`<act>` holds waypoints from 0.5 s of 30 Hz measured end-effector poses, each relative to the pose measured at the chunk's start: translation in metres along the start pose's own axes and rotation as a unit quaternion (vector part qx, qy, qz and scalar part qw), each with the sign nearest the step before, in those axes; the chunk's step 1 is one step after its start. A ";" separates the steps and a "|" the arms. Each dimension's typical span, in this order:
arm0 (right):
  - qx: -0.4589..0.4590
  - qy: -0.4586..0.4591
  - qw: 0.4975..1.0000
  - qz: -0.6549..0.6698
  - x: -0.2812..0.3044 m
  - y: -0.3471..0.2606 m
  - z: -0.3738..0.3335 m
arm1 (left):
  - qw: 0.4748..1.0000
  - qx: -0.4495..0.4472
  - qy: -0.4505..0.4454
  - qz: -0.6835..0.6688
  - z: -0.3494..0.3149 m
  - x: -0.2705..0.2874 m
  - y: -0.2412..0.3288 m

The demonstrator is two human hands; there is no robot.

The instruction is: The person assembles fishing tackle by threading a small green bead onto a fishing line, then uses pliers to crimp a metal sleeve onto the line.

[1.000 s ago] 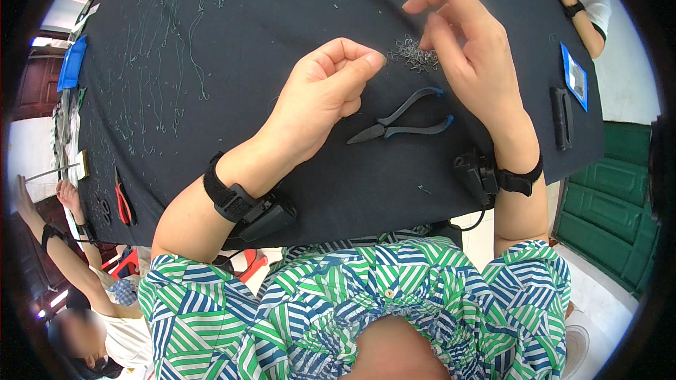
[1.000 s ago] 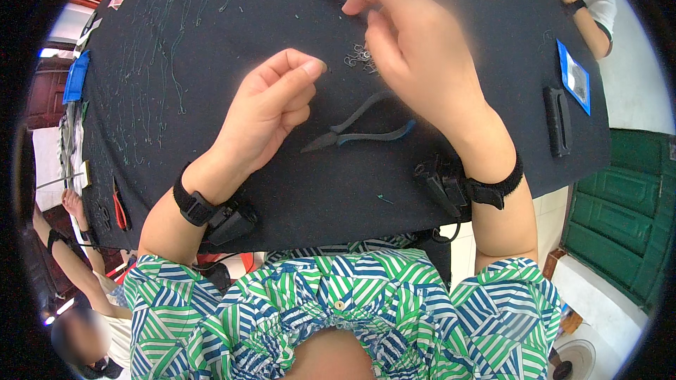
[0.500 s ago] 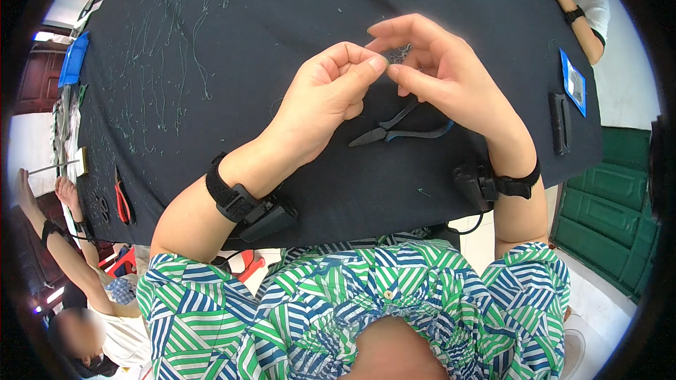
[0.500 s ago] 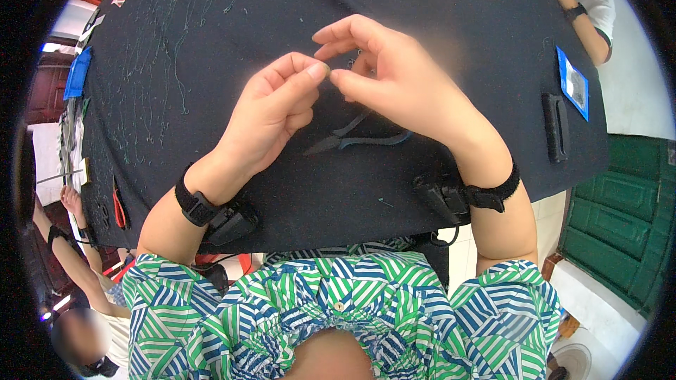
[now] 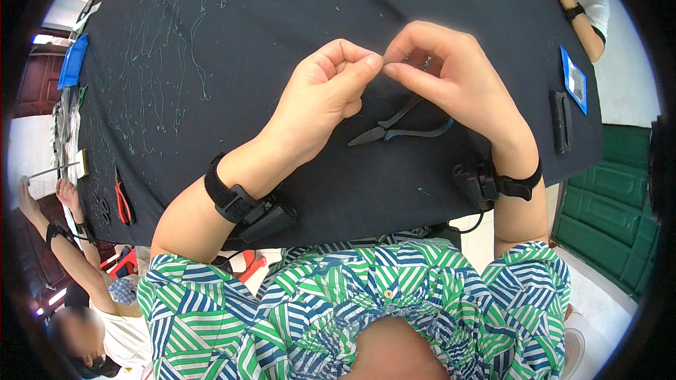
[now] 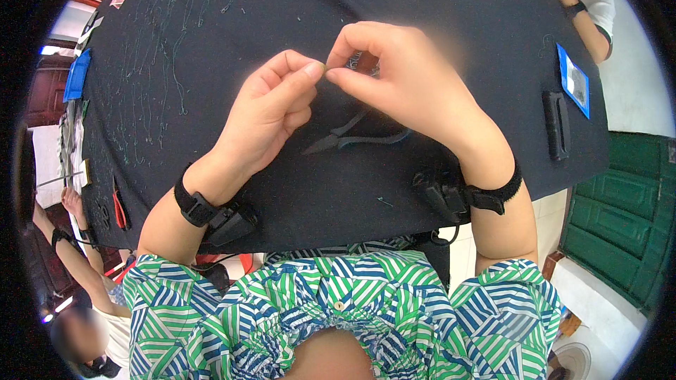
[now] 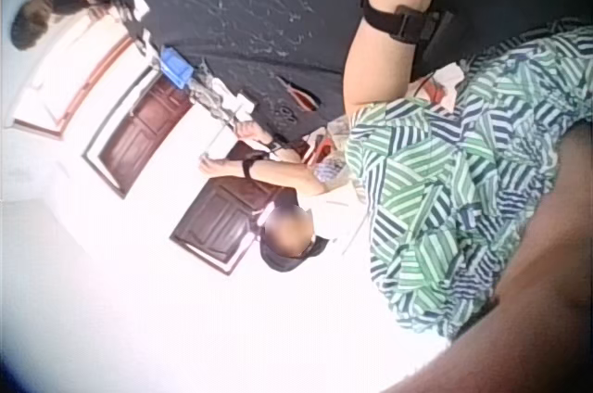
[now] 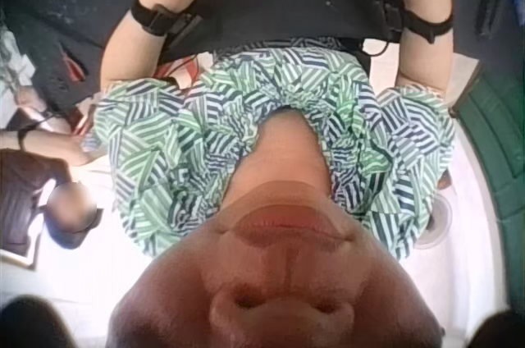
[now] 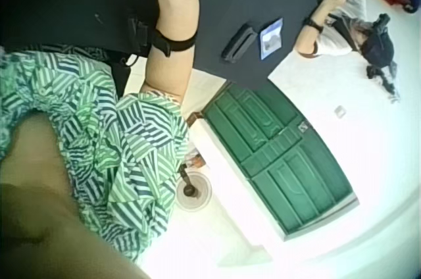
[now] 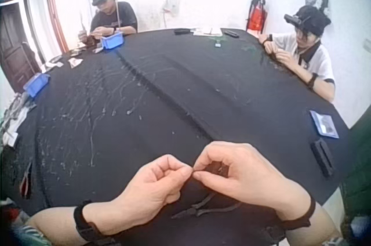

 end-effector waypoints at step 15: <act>-0.030 -0.020 0.994 0.100 -0.009 0.013 0.000 | 0.996 -0.006 0.004 -0.086 0.000 0.000 0.009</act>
Point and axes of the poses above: each hand's wrist, its own z-axis towards the middle knuckle, its own x-axis out of the back of the hand, y = z × x, the point moved 8 cm from there along z, towards the middle knuckle, and after that the axes turned 13 degrees about -y, right-handed, at the moved point
